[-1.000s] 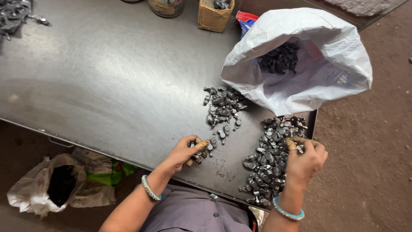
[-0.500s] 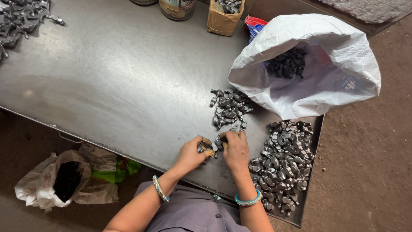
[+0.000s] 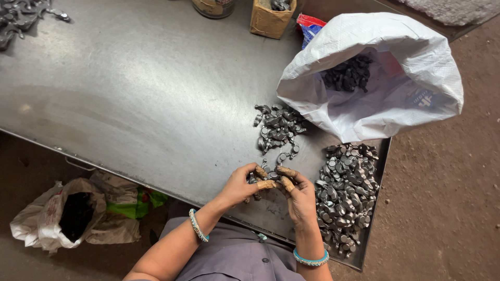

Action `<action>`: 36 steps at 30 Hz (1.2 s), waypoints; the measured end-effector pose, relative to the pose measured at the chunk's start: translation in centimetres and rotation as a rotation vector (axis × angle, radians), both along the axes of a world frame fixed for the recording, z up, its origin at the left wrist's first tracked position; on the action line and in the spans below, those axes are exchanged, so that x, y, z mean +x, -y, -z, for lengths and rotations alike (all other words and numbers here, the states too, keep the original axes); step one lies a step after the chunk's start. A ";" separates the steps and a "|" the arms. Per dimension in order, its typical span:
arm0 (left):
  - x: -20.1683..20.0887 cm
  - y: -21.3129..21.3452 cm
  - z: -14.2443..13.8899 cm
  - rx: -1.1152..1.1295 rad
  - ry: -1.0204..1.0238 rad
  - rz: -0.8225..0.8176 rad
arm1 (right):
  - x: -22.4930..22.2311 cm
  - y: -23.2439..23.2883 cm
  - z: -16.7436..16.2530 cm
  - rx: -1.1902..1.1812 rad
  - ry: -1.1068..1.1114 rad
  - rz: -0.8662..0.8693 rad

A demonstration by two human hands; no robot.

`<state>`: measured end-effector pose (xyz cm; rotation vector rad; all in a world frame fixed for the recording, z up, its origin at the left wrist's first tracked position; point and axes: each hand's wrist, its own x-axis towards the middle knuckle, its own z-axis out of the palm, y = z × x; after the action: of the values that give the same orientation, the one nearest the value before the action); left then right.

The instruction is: The person sorts small metal parts on a metal table, picking them up one by one and placing them into a white sack. The hands repeatedly reach into a pile, separate individual pieces, and transfer them into the bag.

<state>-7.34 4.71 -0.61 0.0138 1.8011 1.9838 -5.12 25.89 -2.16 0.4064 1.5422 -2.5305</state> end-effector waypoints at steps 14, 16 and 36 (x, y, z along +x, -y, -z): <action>-0.2 0.0 0.1 0.201 0.260 0.088 | 0.4 -0.2 -0.1 -0.048 0.016 -0.016; -0.2 0.0 0.3 0.192 0.287 0.096 | 0.4 0.0 -0.4 0.014 -0.023 -0.061; -0.8 1.7 0.8 0.112 0.306 -0.029 | 1.9 -11.5 -10.6 1.459 0.141 0.503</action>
<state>-8.17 2.99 -1.44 -0.2676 1.5037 1.9799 -3.27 37.41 8.46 1.1406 3.1966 -0.9810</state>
